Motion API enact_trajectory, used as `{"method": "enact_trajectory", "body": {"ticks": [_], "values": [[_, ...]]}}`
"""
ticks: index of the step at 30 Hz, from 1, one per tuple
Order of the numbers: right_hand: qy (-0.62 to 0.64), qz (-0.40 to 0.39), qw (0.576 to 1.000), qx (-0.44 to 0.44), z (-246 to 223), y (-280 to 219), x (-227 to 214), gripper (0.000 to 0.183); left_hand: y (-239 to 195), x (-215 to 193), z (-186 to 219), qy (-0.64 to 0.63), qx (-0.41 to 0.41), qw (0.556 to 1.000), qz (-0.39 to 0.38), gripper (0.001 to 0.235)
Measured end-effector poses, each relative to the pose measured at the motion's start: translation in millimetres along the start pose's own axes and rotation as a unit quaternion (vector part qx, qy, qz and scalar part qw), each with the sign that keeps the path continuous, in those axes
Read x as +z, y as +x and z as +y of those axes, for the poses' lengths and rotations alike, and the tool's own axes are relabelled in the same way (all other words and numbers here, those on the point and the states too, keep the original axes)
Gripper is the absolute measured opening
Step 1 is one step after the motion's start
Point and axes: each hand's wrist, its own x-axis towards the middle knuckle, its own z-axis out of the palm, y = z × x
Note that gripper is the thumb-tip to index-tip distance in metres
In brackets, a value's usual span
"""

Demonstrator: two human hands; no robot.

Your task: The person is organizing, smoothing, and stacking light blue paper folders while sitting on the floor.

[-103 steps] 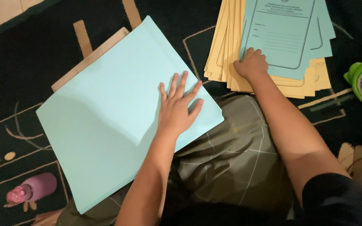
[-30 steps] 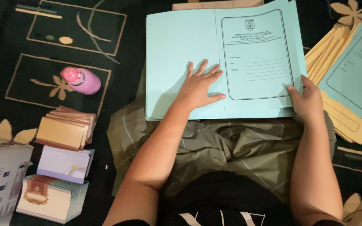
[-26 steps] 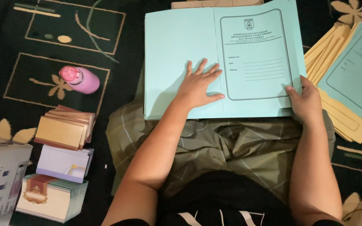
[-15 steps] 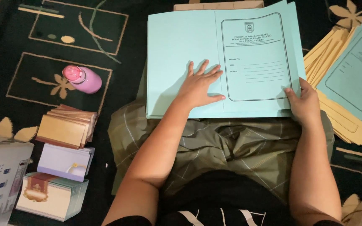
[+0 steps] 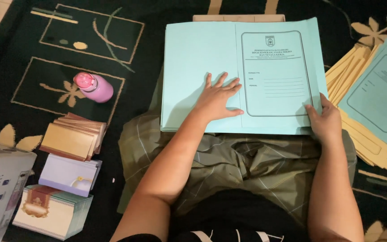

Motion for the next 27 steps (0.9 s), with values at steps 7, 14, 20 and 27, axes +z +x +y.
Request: {"method": "enact_trajectory", "body": {"ticks": [7,14,20,27], "values": [[-0.028,0.006,0.999,-0.044,19.9,2.8,3.1,0.054,-1.1,3.8,-2.2,-0.019,-0.009,1.0,0.009,0.088],[-0.038,0.017,0.998,-0.054,20.1,2.3,1.9,0.051,0.7,12.5,-6.6,-0.023,0.002,1.0,0.013,0.09],[-0.042,0.007,0.999,0.003,13.5,4.6,2.6,0.055,1.2,11.6,-6.7,-0.019,0.007,1.0,0.014,0.091],[-0.071,-0.009,0.997,0.041,5.5,6.5,-0.1,0.057,0.2,4.9,-2.8,-0.039,0.0,0.999,0.006,0.09]]}}
